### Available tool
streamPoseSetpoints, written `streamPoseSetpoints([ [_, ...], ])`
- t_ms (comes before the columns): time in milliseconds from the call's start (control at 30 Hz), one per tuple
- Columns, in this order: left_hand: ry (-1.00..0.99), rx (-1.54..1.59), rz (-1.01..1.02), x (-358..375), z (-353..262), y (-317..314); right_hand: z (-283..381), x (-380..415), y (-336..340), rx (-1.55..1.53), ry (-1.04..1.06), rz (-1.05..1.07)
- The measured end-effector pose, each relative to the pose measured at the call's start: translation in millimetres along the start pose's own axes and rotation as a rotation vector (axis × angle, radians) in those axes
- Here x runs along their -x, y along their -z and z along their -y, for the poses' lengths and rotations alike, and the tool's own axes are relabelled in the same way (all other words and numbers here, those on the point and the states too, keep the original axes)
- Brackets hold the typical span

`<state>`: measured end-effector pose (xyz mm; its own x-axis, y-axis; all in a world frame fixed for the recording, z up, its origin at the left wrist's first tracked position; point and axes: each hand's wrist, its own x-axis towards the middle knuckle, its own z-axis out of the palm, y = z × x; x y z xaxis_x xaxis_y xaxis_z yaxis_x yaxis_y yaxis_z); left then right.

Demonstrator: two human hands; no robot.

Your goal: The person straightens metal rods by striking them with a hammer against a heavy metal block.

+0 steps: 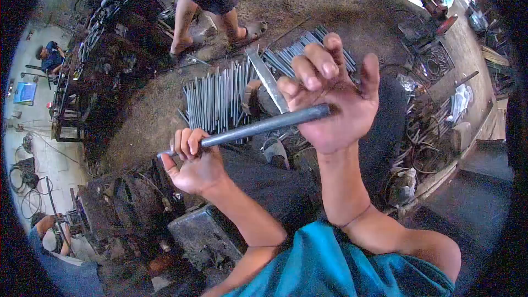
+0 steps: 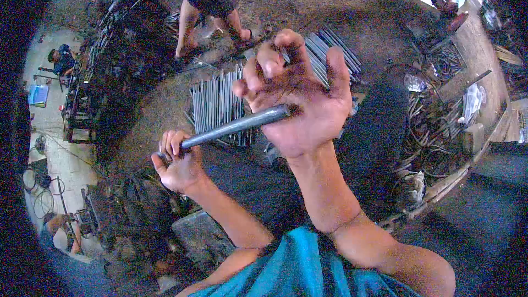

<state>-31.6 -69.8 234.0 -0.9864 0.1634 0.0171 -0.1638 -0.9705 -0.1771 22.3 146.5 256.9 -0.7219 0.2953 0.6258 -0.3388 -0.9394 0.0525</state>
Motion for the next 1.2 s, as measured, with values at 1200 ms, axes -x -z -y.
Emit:
streamPoseSetpoints([
  [1200, -0.046, -0.21, 0.198, 10, -16, -39, -243, 24, -22, -0.258, 0.245, -0.26],
])
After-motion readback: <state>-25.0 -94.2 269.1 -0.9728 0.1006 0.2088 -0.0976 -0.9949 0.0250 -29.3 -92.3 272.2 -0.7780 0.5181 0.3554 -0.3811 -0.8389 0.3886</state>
